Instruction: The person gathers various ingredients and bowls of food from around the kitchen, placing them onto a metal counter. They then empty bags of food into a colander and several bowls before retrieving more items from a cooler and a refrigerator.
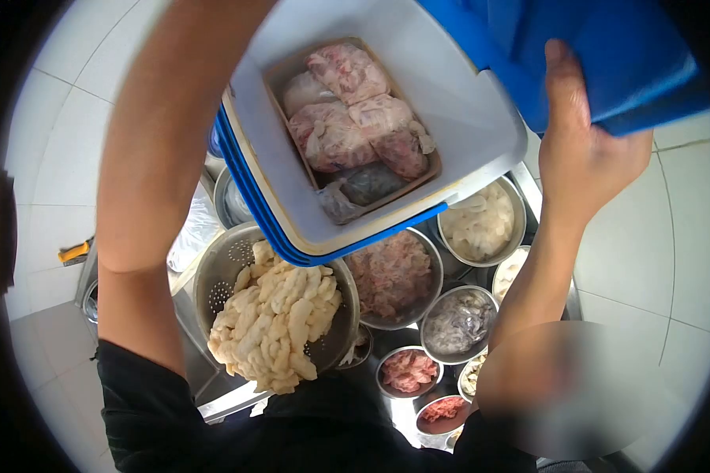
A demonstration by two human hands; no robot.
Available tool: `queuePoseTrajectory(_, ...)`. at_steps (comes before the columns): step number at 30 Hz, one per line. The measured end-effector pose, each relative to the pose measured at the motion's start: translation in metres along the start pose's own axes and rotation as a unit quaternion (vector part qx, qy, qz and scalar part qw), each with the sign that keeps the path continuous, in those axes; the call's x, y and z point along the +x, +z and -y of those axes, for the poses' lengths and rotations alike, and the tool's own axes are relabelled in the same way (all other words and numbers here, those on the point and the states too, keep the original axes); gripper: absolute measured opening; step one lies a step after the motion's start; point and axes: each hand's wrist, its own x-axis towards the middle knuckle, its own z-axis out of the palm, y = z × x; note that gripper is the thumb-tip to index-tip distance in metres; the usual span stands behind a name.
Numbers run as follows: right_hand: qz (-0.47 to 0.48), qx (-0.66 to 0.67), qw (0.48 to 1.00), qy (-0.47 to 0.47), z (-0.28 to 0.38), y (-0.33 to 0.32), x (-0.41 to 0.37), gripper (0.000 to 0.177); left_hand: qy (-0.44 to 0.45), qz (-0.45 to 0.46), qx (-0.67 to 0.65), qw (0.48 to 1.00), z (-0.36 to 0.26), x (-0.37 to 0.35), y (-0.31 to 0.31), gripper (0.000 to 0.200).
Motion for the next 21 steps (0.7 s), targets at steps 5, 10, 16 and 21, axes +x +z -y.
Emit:
queuePoseTrajectory(5, -0.034, 0.063, 0.991, 0.112, -0.021, -0.006, 0.024, 0.024, -0.012, -0.065, -0.228, 0.971, 0.022, -0.047, 0.052, 0.02)
queuePoseTrajectory(10, -0.053, 0.093, 0.988, 0.113, -0.026, -0.007, 0.022, 0.031, 0.163, 0.728, -0.069, 0.662, 0.041, -0.137, 0.153, 0.054)
queuePoseTrajectory(16, 0.255, 0.413, 0.873, 0.04, -0.047, -0.05, 0.045, 0.059, 0.27, 0.629, 0.001, 0.729, 0.038, -0.154, 0.182, 0.063)
queuePoseTrajectory(21, -0.026, 0.075, 0.987, 0.14, -0.04, -0.017, 0.028, 0.033, 0.096, 0.664, -0.093, 0.735, 0.085, -0.143, 0.199, 0.045)
